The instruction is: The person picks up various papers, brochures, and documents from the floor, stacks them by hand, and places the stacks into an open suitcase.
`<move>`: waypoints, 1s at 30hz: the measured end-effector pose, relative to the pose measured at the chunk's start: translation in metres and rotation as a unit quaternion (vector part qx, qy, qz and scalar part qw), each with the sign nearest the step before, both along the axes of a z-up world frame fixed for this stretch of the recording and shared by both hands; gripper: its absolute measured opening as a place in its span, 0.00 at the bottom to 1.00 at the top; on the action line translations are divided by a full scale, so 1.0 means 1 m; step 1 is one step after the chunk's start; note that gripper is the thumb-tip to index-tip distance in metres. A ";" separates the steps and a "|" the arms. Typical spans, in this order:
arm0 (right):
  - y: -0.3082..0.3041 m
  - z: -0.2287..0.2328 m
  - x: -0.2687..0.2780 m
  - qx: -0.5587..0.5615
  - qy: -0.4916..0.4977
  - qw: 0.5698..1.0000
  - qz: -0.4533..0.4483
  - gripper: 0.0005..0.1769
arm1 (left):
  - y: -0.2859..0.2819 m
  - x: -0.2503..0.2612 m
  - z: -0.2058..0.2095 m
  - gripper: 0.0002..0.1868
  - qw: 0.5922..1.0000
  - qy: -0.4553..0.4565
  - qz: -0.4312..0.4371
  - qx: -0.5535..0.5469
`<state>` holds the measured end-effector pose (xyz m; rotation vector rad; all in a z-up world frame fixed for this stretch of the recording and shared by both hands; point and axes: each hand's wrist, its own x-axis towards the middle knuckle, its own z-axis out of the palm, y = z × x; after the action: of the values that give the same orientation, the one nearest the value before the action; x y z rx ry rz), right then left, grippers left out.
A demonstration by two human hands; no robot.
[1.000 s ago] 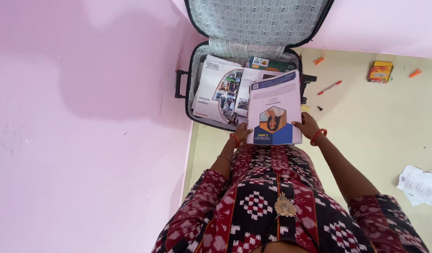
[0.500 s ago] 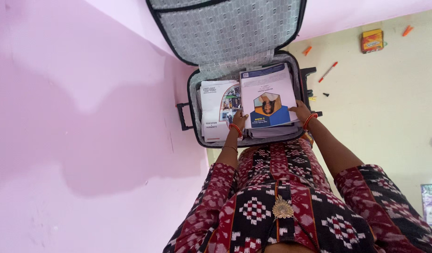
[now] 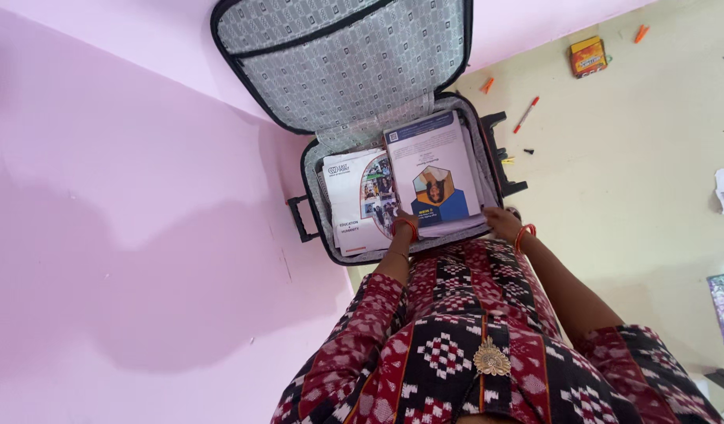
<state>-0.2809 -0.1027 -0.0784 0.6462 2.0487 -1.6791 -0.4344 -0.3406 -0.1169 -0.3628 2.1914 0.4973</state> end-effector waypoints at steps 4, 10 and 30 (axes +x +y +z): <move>0.015 0.024 0.060 0.127 -0.074 0.983 -0.107 0.17 | 0.003 0.023 0.020 0.20 0.972 -0.022 -0.231 0.028; 0.079 0.026 0.192 0.151 -0.150 0.943 -0.258 0.17 | -0.005 0.061 0.008 0.17 0.940 -0.051 -0.278 0.192; 0.076 0.019 0.493 -0.114 -0.273 0.729 -0.617 0.21 | 0.328 0.130 0.092 0.14 0.880 0.143 -0.425 0.158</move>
<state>0.2117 -0.0270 -0.0595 2.3914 0.8381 -1.8380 -0.3040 -0.0128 -0.0253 0.8757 2.2243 0.4016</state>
